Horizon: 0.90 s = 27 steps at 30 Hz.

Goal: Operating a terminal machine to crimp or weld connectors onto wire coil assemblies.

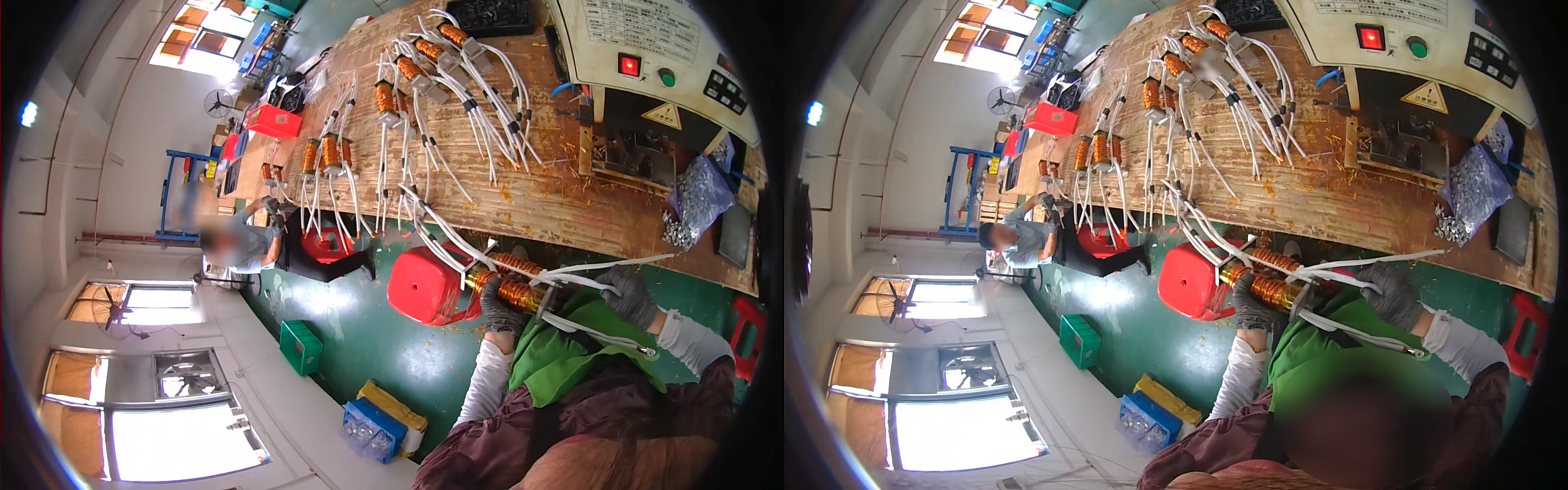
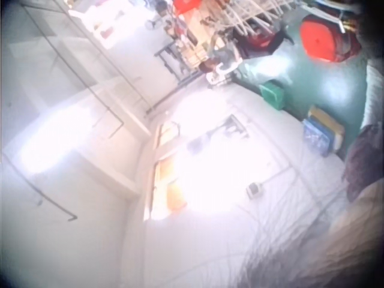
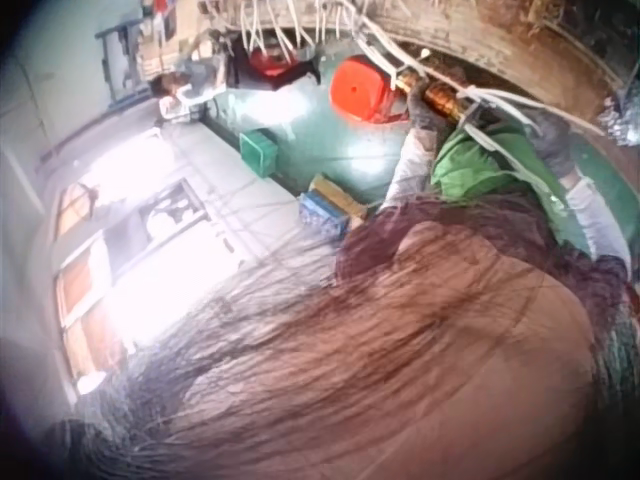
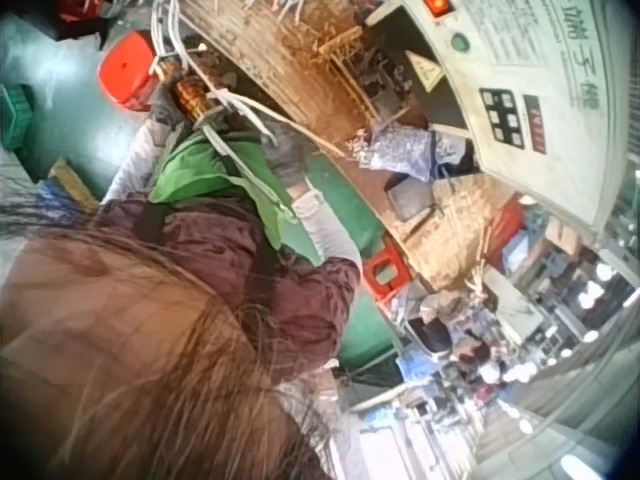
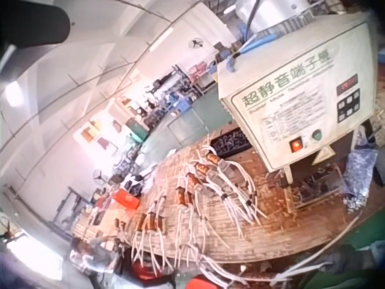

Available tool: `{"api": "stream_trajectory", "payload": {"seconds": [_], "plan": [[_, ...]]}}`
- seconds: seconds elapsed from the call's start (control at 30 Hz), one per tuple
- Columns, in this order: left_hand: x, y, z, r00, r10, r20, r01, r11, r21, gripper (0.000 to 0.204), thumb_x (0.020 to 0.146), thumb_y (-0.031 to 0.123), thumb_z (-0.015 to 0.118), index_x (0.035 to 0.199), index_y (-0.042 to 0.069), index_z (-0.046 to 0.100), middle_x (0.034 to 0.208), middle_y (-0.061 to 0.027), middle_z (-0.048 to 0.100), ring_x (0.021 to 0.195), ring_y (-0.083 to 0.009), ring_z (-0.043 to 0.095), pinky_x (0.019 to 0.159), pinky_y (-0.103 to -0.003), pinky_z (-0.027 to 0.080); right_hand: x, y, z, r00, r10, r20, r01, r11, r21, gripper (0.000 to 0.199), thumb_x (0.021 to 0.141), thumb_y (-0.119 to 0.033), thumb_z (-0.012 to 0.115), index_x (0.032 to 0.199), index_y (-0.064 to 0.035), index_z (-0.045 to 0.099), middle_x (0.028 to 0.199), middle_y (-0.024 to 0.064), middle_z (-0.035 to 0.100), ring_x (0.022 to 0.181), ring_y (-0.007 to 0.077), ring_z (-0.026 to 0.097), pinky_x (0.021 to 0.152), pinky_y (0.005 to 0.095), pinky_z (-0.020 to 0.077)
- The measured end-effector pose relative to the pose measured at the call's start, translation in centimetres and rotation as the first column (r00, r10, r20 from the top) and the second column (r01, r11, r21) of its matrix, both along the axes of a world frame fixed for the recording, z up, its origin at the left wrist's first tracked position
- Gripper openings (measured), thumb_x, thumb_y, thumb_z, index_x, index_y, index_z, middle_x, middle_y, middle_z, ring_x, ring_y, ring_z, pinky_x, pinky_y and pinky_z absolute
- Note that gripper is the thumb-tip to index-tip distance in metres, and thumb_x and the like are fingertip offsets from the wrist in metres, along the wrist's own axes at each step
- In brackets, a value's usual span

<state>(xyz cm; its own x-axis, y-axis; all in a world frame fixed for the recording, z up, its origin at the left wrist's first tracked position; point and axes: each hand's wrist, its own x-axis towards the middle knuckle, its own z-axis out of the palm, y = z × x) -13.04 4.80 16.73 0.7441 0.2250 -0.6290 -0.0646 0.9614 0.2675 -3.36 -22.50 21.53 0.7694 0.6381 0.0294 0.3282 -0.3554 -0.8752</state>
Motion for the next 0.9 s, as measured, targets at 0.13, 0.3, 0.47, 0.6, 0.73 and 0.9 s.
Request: {"api": "stream_trajectory", "payload": {"seconds": [0.13,0.3,0.47,0.6,0.73,0.9], "plan": [[1.2,3.3,-2.6,0.998,-0.014,0.056,0.013,0.999,0.034,0.032,0.077,0.025,0.063,0.099,0.002,0.056,0.091,-0.0131,0.062,0.086,-0.0291,0.06,0.08,-0.045,0.051,0.6,2.3,-1.0,0.99,0.127,-0.053,-0.131,0.988,-0.086,0.024,0.073,-0.006,0.059,0.097,-0.003,0.061,0.086,0.0173,0.06,0.081,0.0362,0.059,0.073,0.0419,0.0471],[4.8,4.3,-6.7,0.997,-0.078,-0.008,0.077,0.996,-0.037,0.026,0.079,0.025,0.062,0.095,0.004,0.058,0.082,-0.0111,0.062,0.077,-0.0273,0.06,0.072,-0.04,0.052,3.7,5.3,-0.1,0.941,0.334,-0.052,-0.315,0.808,-0.497,0.019,0.074,-0.015,0.059,0.091,-0.0056,0.061,0.084,0.0169,0.06,0.08,0.0351,0.06,0.071,0.0444,0.047],[6.4,3.2,-9.4,0.998,-0.044,0.05,0.047,0.997,-0.067,0.024,0.079,0.017,0.064,0.099,0.006,0.058,0.08,-0.0086,0.062,0.071,-0.0257,0.061,0.065,-0.041,0.053,8.4,13.4,4.7,0.871,0.489,0.044,-0.36,0.696,-0.622,0.017,0.076,-0.025,0.058,0.074,-0.0084,0.06,0.071,0.0094,0.059,0.07,0.0306,0.061,0.062,0.043,0.0481],[9.2,1.6,-13.5,0.976,0.106,-0.193,-0.082,0.989,0.126,0.028,0.083,0.024,0.066,0.103,0.006,0.061,0.091,-0.0059,0.064,0.08,-0.0218,0.062,0.071,-0.033,0.052,9.2,31.4,2.1,0.529,0.683,0.503,-0.55,0.728,-0.41,0.008,0.072,-0.018,0.06,0.073,-0.0097,0.06,0.073,0.0086,0.061,0.069,0.0281,0.061,0.059,0.0413,0.0497],[10.6,-1.5,-15.9,0.961,0.128,-0.247,-0.037,0.94,0.34,0.038,0.084,0.026,0.067,0.114,0.004,0.058,0.103,-0.0066,0.063,0.089,-0.0188,0.061,0.078,-0.031,0.05,4.7,49.7,-8.2,0.333,0.658,0.676,-0.542,0.72,-0.433,0.013,0.074,-0.013,0.054,0.076,-0.0083,0.067,0.084,0.0092,0.064,0.088,0.0287,0.059,0.073,0.0399,0.047],[11.2,-2.3,-15.6,0.956,0.004,-0.293,0.114,0.916,0.386,0.04,0.083,0.026,0.067,0.115,0.004,0.056,0.104,-0.0064,0.062,0.09,-0.0183,0.061,0.079,-0.031,0.05,3.1,57.8,-18.9,0.239,0.68,0.693,-0.154,0.731,-0.664,0.021,0.079,-0.016,0.051,0.087,-0.0102,0.07,0.087,0.0055,0.064,0.091,0.0239,0.055,0.078,0.0387,0.0392]]}}
